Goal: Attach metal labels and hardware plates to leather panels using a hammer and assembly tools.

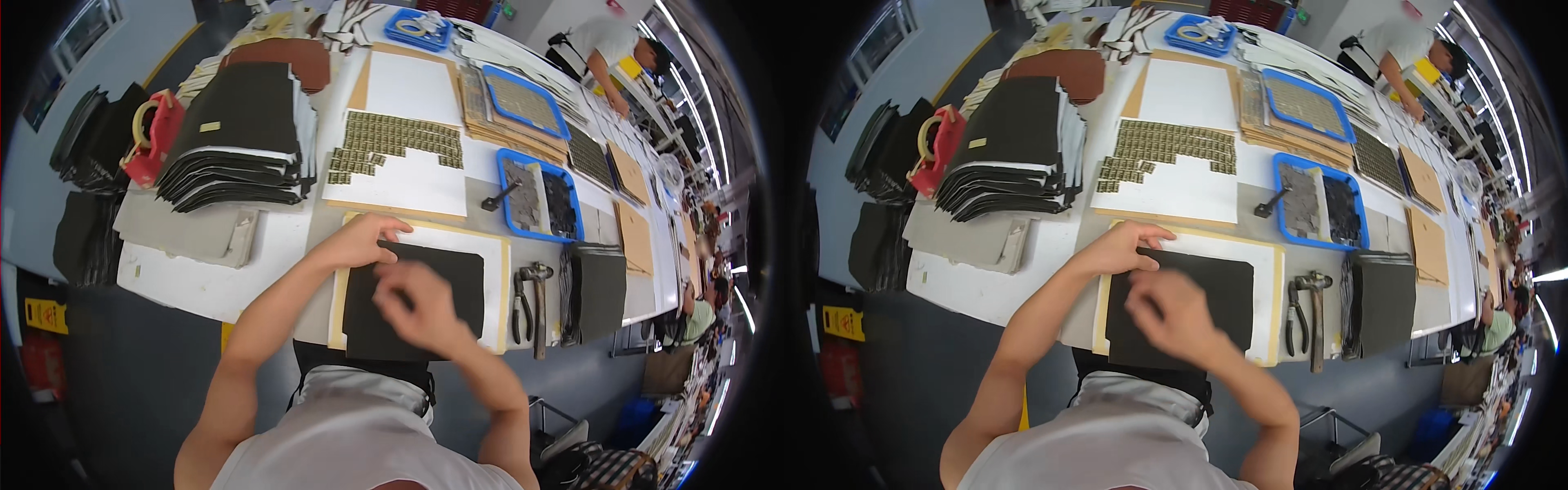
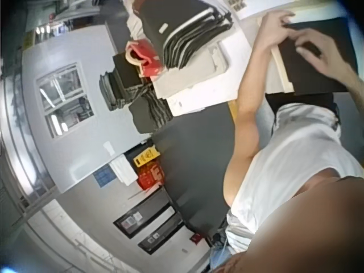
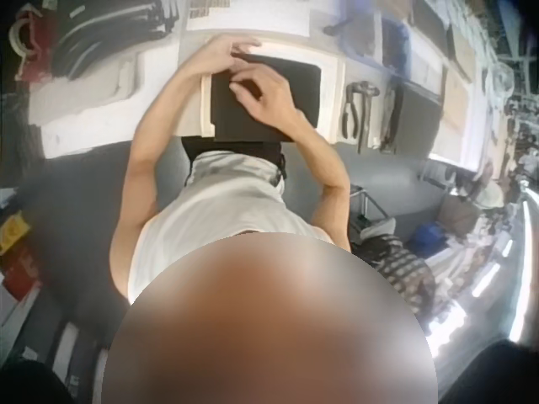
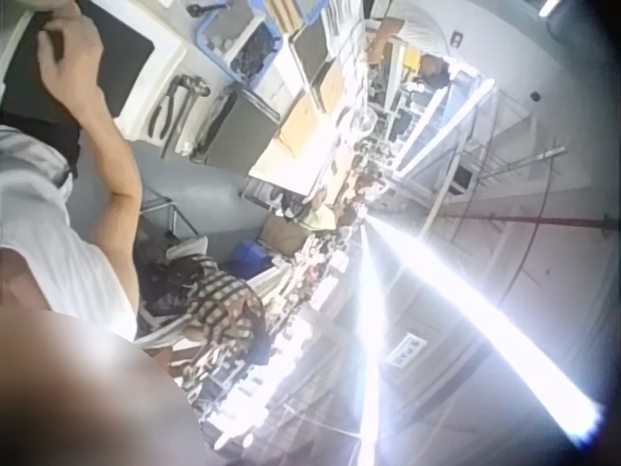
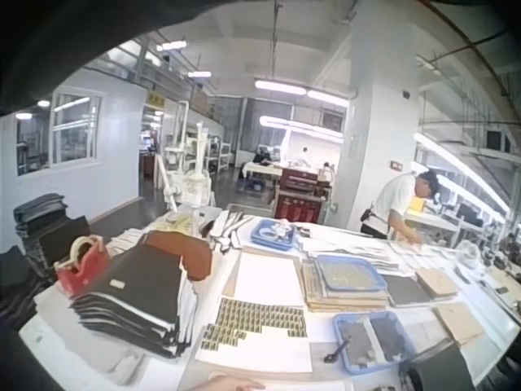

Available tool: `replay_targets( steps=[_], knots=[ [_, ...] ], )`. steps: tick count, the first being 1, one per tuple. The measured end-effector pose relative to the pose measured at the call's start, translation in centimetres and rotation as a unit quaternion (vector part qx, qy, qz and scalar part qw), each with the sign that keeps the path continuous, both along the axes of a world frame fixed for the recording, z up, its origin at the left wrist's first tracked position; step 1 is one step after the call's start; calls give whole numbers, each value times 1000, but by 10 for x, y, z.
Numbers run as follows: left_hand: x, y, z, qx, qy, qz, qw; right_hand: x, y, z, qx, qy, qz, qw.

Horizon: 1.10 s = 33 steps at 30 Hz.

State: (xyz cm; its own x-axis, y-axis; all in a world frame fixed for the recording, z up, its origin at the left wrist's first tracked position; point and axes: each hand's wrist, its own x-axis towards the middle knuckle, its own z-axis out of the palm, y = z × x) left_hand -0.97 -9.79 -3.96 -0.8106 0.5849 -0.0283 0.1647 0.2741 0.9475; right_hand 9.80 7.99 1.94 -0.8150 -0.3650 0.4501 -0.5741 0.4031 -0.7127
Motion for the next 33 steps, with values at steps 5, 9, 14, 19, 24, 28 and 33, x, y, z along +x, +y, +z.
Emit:
replay_targets(
  steps=[5,9,14,19,24,28,33],
  knots=[
    [1,-2,32,-91,48,18,995,-153,16,-37,119,32,-111,986],
    [5,-1,23,-208,174,75,960,-213,1,-60,227,77,-94,966],
    [21,9,18,-306,368,140,867,-222,0,-53,320,8,-135,938],
    [26,16,17,-254,409,128,867,-224,19,-47,314,-51,-137,938],
    [23,19,9,-230,377,106,891,-228,26,-49,289,-147,-130,937],
    [23,20,7,-228,371,102,894,-220,28,-51,283,-102,-120,946],
    [24,21,7,-220,382,101,892,-210,35,-52,268,-20,-95,959]
  ],
)
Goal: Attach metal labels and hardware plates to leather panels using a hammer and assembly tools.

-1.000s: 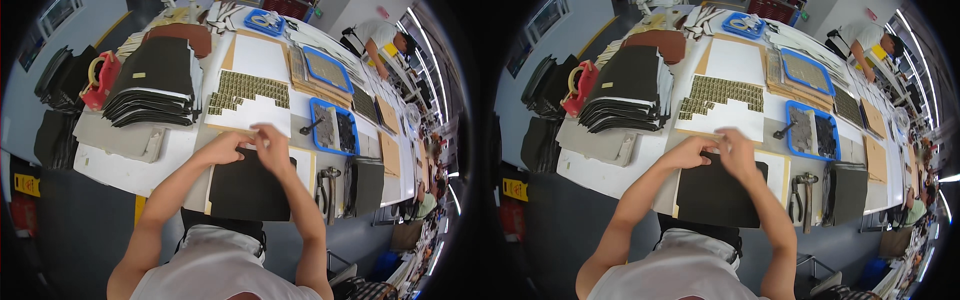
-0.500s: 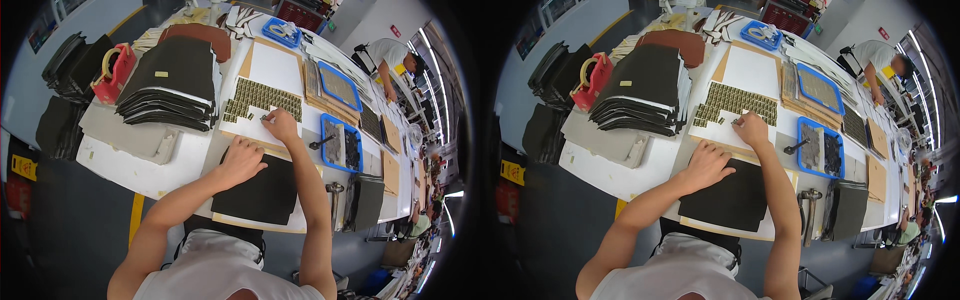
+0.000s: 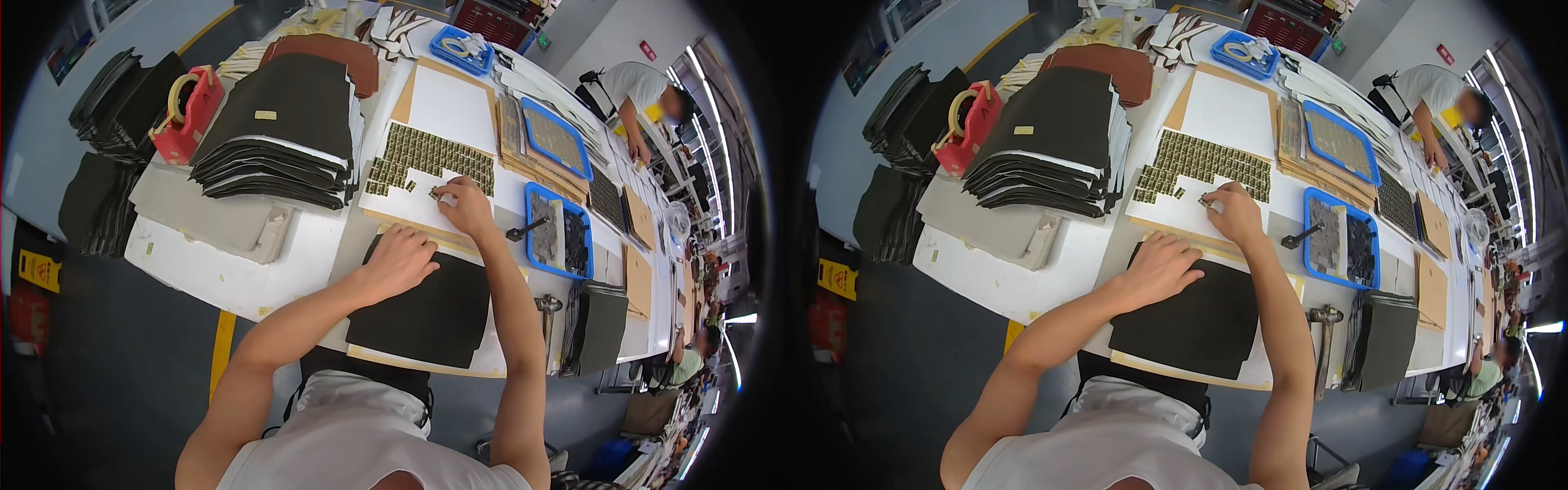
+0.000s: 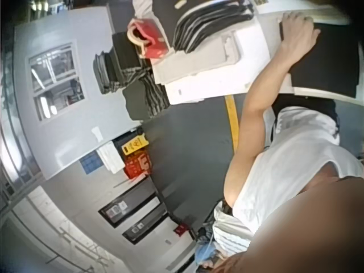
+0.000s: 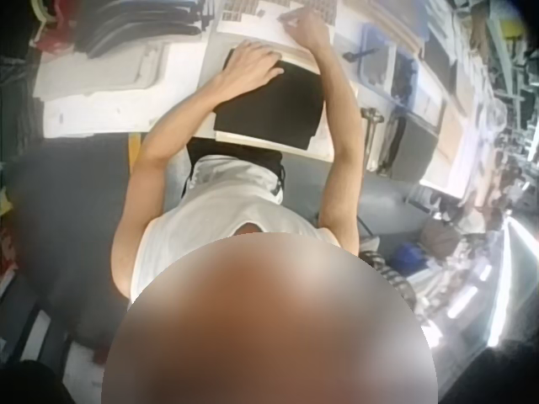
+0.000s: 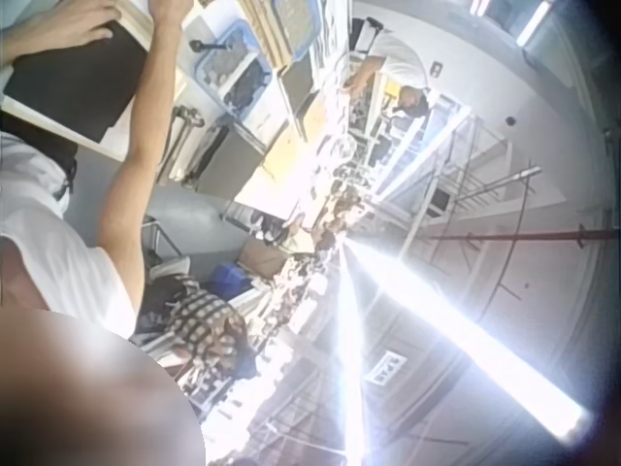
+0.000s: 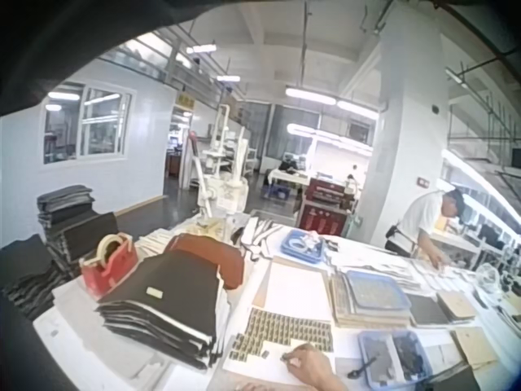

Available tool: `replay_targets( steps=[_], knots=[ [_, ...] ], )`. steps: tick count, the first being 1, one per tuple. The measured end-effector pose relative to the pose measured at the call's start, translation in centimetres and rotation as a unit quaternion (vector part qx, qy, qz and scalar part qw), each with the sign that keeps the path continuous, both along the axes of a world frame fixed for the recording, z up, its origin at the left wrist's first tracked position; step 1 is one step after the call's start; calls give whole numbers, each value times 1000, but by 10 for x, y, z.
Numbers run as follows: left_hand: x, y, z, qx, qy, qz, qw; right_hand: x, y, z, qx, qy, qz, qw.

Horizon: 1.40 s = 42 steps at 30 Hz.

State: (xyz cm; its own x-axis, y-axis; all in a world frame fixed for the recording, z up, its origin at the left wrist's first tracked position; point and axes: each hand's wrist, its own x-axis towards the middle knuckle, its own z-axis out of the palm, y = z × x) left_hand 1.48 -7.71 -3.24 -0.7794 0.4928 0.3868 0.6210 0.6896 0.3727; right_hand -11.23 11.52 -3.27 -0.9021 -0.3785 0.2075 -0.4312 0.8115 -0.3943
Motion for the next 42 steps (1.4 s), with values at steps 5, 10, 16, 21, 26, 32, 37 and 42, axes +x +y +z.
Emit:
replay_targets(
  steps=[5,10,16,21,26,32,37,42],
  knots=[
    [0,1,-2,10,9,-4,1000,7,-1,1,27,15,3,1000],
    [0,2,-2,17,10,-12,1000,11,-4,-4,8,20,26,999],
    [0,1,-4,21,12,-17,1000,17,-7,2,47,41,27,998],
    [-1,0,-6,29,19,-18,999,19,-9,0,29,36,-8,999],
    [-1,1,-6,27,7,-16,999,5,-5,-10,-82,-72,-52,993],
    [-3,4,-1,28,-27,-23,999,-3,13,-13,-122,-204,-68,969],
    [-4,0,0,25,-86,-21,996,37,16,30,-268,-316,-158,897],
    [-11,-2,4,97,-172,-8,980,98,45,33,-503,-361,-143,772]
  ],
)
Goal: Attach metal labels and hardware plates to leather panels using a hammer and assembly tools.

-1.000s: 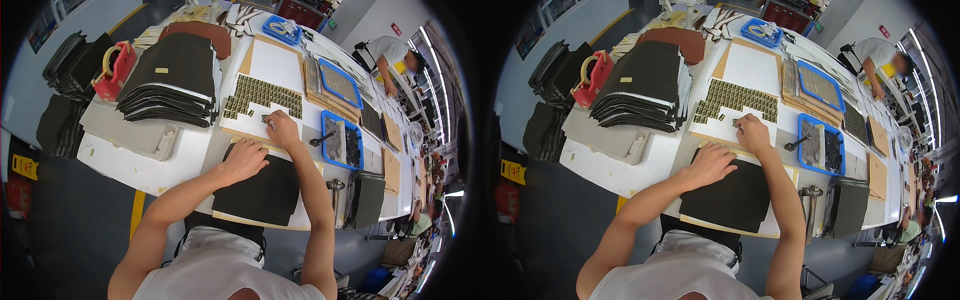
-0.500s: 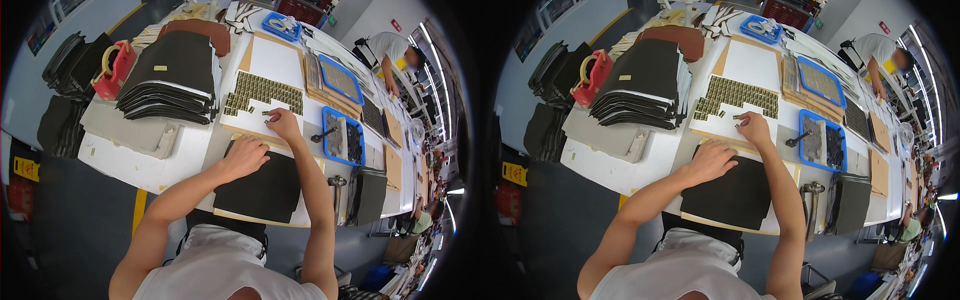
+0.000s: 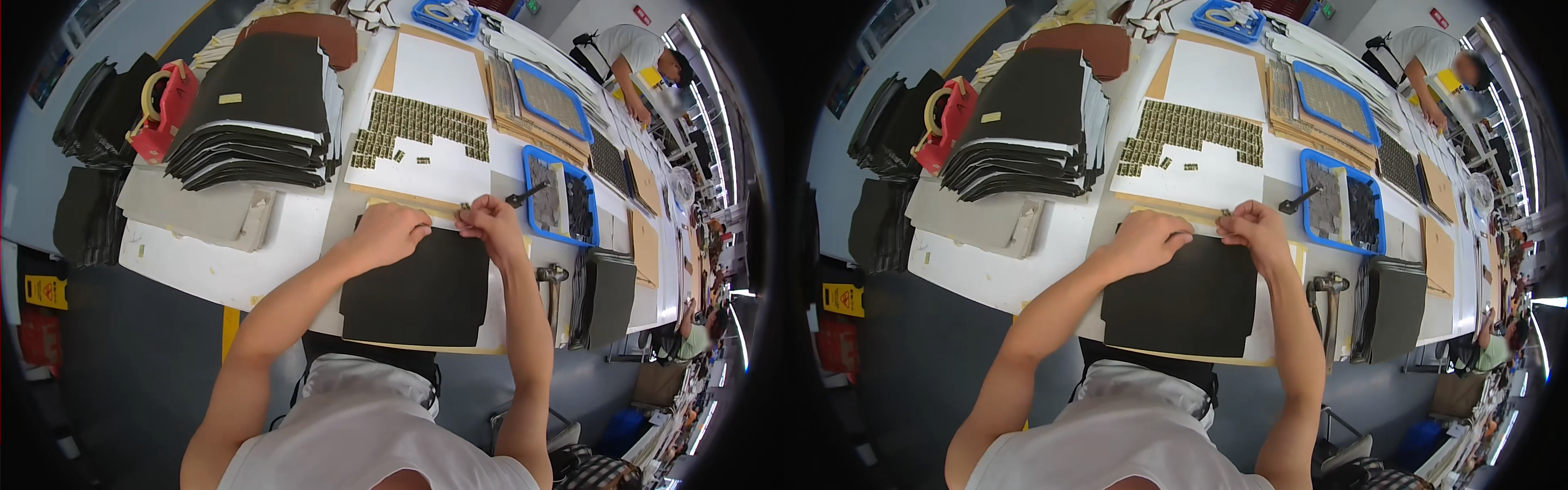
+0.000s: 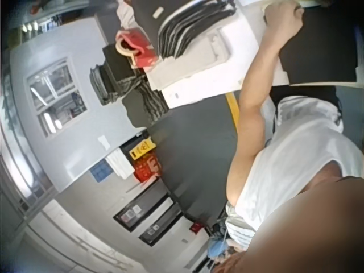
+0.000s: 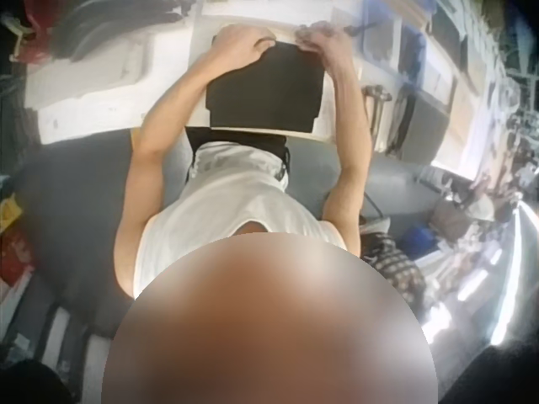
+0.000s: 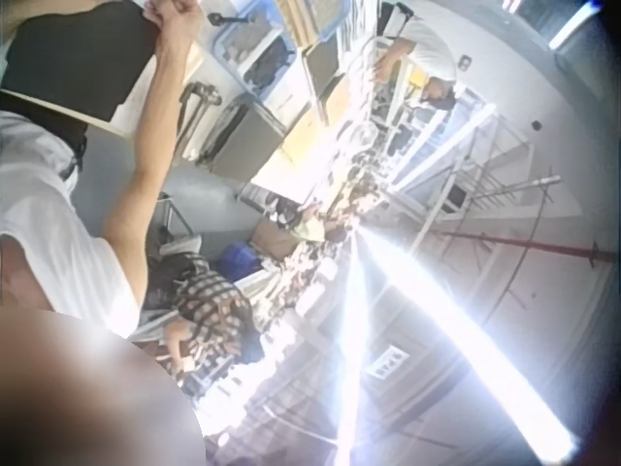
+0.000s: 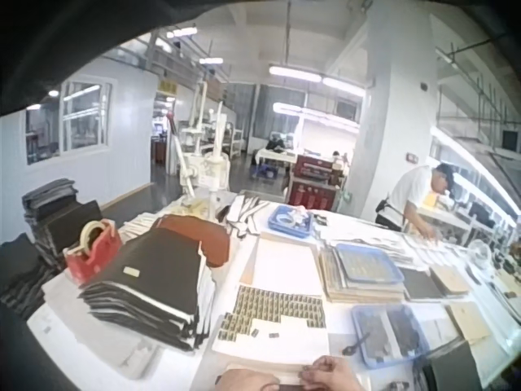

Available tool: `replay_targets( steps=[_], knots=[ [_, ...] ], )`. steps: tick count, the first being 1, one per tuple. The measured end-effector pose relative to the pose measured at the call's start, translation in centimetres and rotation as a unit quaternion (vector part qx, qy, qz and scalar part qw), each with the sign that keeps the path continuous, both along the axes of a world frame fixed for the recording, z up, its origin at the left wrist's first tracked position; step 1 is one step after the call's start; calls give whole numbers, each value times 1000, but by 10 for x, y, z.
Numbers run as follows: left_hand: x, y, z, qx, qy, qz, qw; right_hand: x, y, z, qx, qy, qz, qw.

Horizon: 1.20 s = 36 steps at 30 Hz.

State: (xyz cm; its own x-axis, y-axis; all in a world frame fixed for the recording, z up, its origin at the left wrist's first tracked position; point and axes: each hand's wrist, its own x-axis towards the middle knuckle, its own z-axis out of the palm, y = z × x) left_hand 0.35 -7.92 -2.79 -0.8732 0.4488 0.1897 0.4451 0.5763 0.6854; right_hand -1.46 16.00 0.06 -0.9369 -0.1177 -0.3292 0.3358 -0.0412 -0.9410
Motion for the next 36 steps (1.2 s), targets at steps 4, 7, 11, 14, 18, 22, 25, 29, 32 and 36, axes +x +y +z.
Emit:
replay_targets(
  steps=[4,7,11,14,18,22,25,29,32,36],
  knots=[
    [-3,-7,7,14,-36,2,999,39,0,-12,48,38,12,998],
    [-6,-17,20,-24,-83,-51,995,55,-11,-14,51,40,15,998],
    [-13,-20,16,-27,-177,-98,979,69,-32,-19,109,87,50,989],
    [-14,-17,20,1,-218,-98,971,72,-38,-28,131,79,76,985],
    [-13,-18,9,52,-223,-104,968,73,-41,-34,145,114,52,982],
    [-13,-17,5,67,-237,-90,965,73,-43,-35,208,153,47,965],
    [-13,-16,2,81,-246,-85,962,73,-45,-35,206,164,41,964],
    [-12,-16,2,94,-247,-75,961,73,-46,-35,206,191,40,959],
    [-13,-16,6,90,-264,-69,958,73,-46,-36,206,178,35,962],
    [-13,-15,5,91,-262,-65,959,73,-45,-36,202,163,24,965]
  ],
)
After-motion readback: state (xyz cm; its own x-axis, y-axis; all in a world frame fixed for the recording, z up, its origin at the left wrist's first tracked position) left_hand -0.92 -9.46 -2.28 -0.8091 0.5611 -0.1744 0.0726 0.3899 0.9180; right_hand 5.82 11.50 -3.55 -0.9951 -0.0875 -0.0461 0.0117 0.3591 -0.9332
